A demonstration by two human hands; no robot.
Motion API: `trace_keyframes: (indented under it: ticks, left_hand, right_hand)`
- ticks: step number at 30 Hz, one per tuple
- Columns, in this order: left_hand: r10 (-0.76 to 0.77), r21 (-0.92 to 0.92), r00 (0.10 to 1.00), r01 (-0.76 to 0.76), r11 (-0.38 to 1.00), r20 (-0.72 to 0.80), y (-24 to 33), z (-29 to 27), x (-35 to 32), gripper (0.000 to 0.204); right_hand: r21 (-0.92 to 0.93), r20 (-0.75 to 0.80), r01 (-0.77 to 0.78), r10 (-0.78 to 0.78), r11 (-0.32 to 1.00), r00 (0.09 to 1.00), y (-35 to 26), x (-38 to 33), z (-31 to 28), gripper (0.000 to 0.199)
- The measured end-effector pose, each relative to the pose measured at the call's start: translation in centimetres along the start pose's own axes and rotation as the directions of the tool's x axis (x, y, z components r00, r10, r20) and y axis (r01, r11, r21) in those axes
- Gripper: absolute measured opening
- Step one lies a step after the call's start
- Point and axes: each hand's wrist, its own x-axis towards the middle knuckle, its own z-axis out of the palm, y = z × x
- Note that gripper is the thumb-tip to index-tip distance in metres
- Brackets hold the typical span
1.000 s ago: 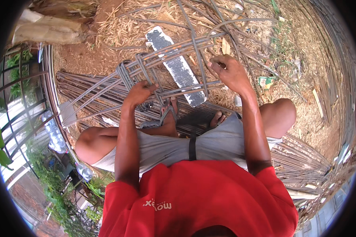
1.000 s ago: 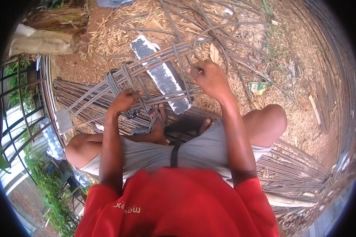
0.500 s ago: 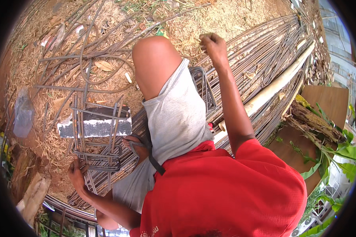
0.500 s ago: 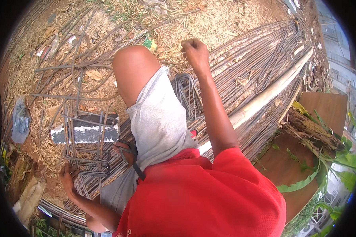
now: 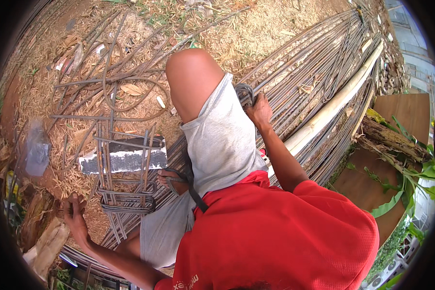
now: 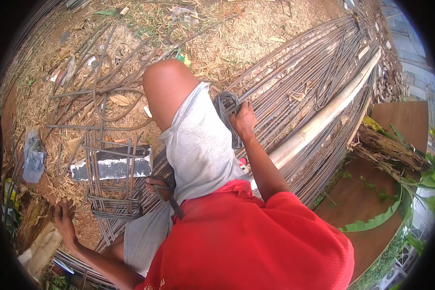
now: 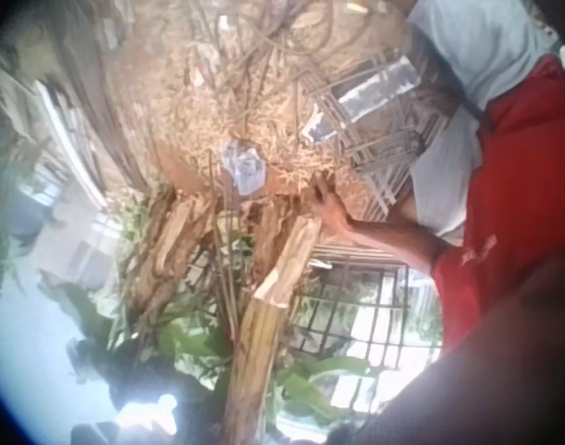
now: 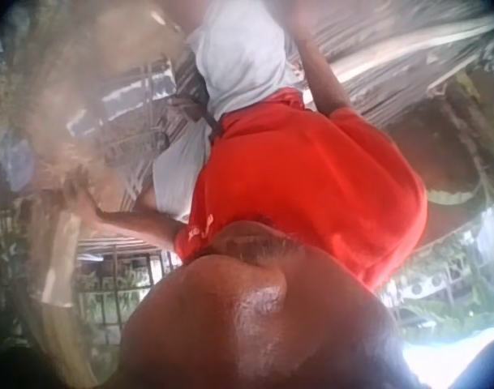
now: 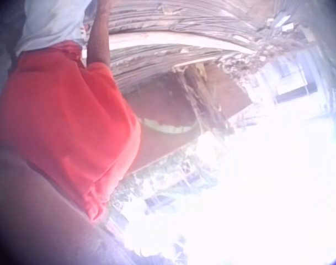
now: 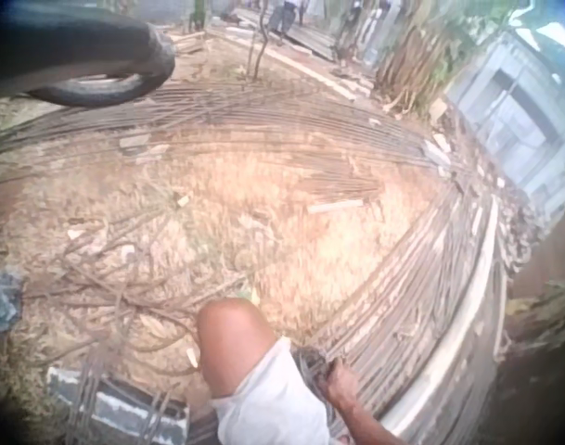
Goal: The person sits on the ground and assembles a rebar cage by placing bent rebar pieces onto a grid of straight rebar rods. They use pliers to twist wire ties around the intersections to secure the structure.
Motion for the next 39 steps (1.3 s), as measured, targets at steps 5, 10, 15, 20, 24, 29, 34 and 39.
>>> trace_keyframes:
  ticks: [5,10,15,20,24,29,34,39]
  left_hand:
    - [0.073,-0.077,0.996,-0.069,0.995,0.046,1.5,2.3,-1.1,0.047]
    - [0.180,-0.075,0.982,-0.176,0.982,0.055,4.4,3.0,-2.4,0.045]
    - [0.310,-0.171,0.945,-0.290,0.942,0.102,8.5,5.2,-4.7,0.036]
    - [0.505,-0.424,0.856,-0.419,0.803,0.110,12.2,8.0,-8.6,0.021]
    - [0.638,-0.484,0.762,-0.518,0.705,0.112,14.0,9.4,-11.7,0.016]
    - [0.701,-0.523,0.709,-0.569,0.635,0.080,13.9,12.2,-12.7,0.026]
    - [0.624,-0.359,0.781,-0.582,0.730,0.002,11.9,14.0,-12.3,0.037]
    - [0.460,-0.643,0.887,-0.372,0.669,-0.034,10.5,14.5,-10.1,0.021]
  right_hand:
    - [0.215,0.091,-0.047,0.028,0.975,0.995,-0.3,0.2,-1.0,0.043]
    - [0.560,0.275,-0.253,0.111,0.789,0.955,-4.9,2.0,-9.7,0.021]
    - [0.878,0.104,-0.034,-0.120,0.477,0.987,-14.9,0.7,-22.4,0.019]
    - [0.993,-0.072,0.114,-0.636,0.024,0.768,-25.5,-6.1,-30.1,0.030]
    - [1.000,0.028,-0.012,-0.784,0.027,0.620,-32.3,-12.2,-27.4,0.033]
    - [0.932,0.357,-0.261,-0.741,0.249,0.569,-37.8,-19.3,-18.1,0.034]
    - [0.879,0.466,-0.342,-0.753,0.332,0.465,-39.0,-23.4,-13.6,0.030]
    - [0.893,0.418,-0.347,-0.813,0.286,0.406,-39.4,-23.7,-13.1,0.028]
